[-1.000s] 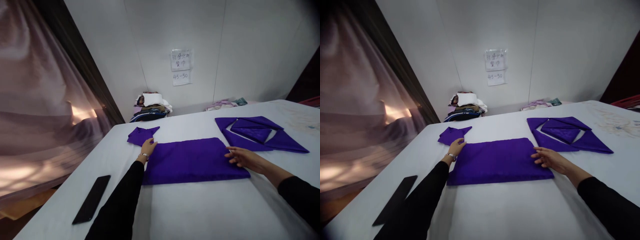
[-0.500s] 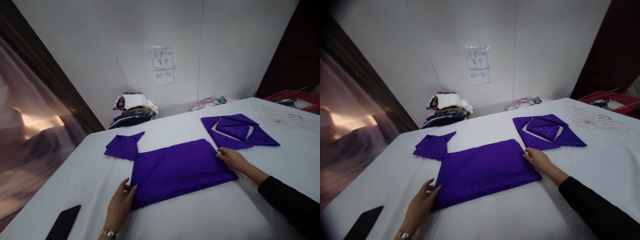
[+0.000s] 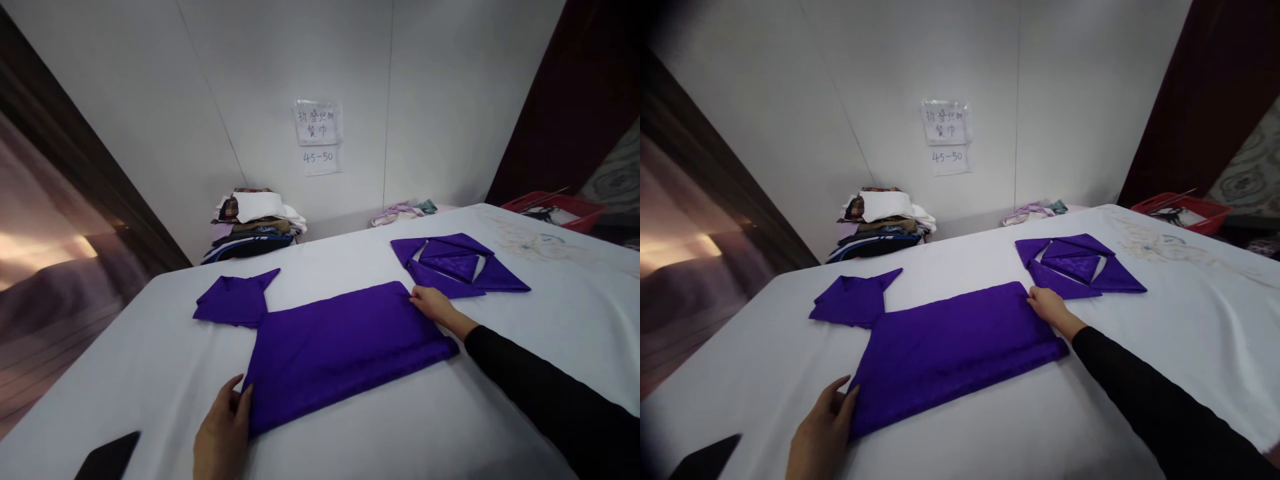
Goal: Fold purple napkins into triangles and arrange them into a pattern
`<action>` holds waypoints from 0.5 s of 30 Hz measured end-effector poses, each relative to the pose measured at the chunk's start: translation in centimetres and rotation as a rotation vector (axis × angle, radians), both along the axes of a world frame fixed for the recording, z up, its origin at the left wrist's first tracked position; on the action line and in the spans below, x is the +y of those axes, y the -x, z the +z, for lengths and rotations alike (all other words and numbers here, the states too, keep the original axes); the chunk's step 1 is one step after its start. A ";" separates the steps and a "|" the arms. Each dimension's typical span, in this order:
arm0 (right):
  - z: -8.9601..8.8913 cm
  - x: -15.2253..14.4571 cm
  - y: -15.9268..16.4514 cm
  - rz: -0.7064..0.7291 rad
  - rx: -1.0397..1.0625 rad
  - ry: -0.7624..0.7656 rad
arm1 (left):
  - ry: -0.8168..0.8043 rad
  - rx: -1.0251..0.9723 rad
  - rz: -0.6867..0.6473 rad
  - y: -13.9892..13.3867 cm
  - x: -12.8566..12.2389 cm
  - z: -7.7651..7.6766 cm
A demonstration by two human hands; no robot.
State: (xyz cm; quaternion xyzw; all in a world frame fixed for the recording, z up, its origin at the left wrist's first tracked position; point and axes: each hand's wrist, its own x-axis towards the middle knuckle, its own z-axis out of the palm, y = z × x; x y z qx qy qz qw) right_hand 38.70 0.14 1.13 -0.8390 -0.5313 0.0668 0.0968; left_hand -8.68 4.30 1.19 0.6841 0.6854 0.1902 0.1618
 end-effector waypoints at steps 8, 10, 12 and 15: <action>1.8 0.0 0.2 0.063 -0.076 -0.209 | 0.096 0.033 -0.008 -0.1 0.0 0.0; 1.7 0.8 0.0 0.023 -0.073 -0.200 | 0.103 0.038 0.000 -0.1 0.1 0.0; 1.2 1.5 -0.1 -0.027 -0.047 -0.146 | 0.109 0.048 0.007 -0.1 0.1 -0.1; 0.2 1.9 -0.2 -0.052 -0.025 -0.090 | 0.096 0.060 0.012 -0.2 0.1 -0.3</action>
